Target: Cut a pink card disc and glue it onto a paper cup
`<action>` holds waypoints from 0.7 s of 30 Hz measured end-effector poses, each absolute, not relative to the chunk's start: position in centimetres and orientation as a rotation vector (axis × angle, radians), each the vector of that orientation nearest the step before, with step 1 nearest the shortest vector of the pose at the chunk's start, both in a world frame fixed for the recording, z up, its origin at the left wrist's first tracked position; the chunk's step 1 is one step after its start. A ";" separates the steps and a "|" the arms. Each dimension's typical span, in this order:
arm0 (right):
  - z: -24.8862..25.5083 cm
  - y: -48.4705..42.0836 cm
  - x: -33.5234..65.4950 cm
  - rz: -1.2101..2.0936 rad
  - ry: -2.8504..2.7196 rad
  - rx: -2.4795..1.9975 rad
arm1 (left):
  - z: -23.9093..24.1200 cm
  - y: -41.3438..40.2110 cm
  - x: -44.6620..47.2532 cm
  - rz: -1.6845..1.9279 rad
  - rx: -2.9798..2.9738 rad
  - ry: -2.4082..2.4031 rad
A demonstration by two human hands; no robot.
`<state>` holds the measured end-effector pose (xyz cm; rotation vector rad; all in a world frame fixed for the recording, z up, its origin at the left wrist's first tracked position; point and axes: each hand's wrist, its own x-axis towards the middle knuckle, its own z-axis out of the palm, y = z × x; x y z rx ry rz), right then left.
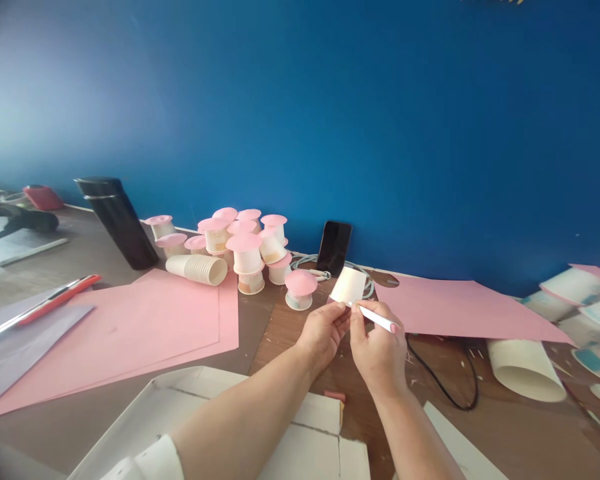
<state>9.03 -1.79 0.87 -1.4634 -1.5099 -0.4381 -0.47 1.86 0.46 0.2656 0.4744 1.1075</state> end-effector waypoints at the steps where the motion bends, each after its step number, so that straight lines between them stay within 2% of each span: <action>1: 0.9 -1.8 9.0 -0.439 -1.506 -1.462 | 0.5 1.9 -0.5 1.105 0.261 0.473; 21: 0.4 -1.6 9.2 -0.468 -1.519 -1.499 | -0.1 2.1 -0.2 1.106 0.261 0.466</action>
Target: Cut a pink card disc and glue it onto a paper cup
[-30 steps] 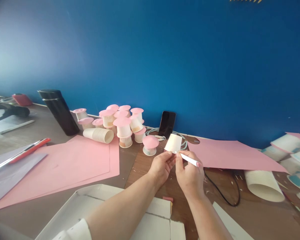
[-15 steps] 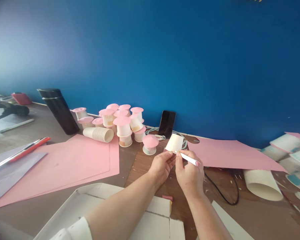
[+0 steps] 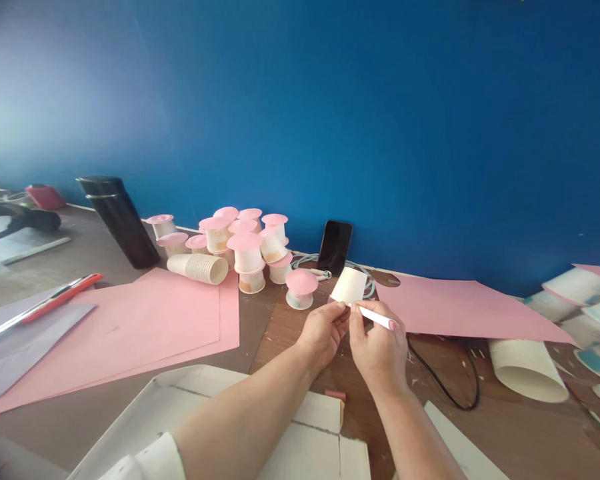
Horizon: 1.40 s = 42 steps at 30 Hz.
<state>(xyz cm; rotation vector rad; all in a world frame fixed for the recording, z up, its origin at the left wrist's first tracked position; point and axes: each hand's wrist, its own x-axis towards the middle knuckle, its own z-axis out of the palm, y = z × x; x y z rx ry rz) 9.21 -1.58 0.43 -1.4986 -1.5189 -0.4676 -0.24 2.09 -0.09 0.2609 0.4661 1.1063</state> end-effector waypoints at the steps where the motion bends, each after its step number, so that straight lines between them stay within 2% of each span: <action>1: 0.4 -1.6 9.2 -0.466 -1.514 -1.497 | -0.1 2.1 -0.2 1.109 0.260 0.463; 10: 1.4 -2.2 9.1 -0.405 -1.318 -1.562 | 0.6 2.0 -0.8 1.076 0.188 0.489; 42: 1.0 -2.2 9.2 -0.399 -1.421 -1.597 | 0.5 1.8 -0.9 1.051 0.266 0.457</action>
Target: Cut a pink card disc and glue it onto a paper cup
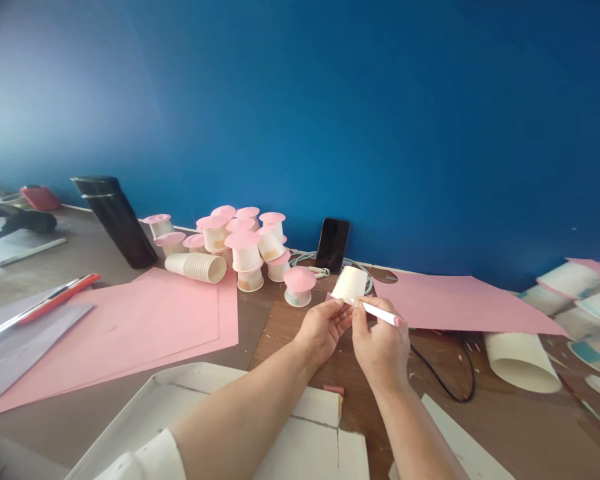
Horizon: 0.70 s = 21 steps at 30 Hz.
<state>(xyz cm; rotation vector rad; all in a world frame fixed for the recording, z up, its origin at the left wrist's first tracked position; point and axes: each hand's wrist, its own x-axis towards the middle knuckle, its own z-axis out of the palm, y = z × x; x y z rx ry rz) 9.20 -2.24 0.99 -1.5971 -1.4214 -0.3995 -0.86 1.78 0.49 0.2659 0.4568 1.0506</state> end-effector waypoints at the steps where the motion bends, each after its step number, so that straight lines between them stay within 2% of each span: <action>1: 1.0 -2.3 9.2 -0.397 -1.423 -1.602 | 0.5 1.8 -0.9 1.054 0.263 0.456; 21: 1.0 -2.3 8.8 -0.413 -1.381 -1.643 | 0.7 1.8 -0.7 1.057 0.235 0.455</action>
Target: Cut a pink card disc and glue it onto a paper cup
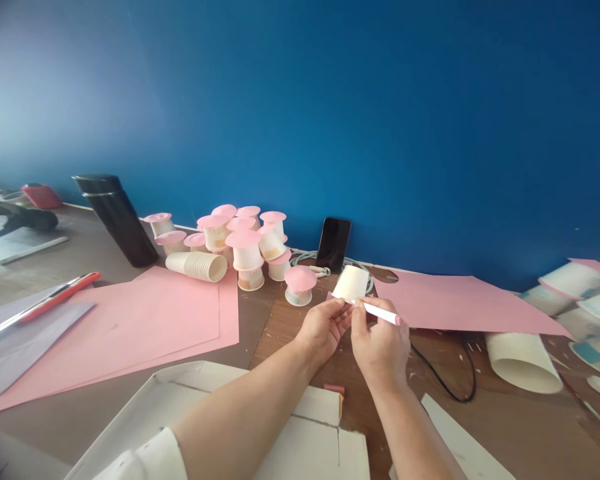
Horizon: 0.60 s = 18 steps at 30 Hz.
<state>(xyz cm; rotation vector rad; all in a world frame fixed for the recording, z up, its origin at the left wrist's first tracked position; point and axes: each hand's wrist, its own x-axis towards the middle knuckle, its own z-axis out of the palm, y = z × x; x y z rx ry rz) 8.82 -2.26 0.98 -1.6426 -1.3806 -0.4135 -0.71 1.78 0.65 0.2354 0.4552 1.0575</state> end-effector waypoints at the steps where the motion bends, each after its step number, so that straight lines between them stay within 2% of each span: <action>1: 1.0 -2.2 8.8 -0.421 -1.367 -1.653 | 0.7 1.8 -0.7 1.057 0.235 0.456; 18: 1.5 -2.4 9.0 -0.355 -1.285 -1.599 | 0.4 2.0 -1.0 1.036 0.260 0.524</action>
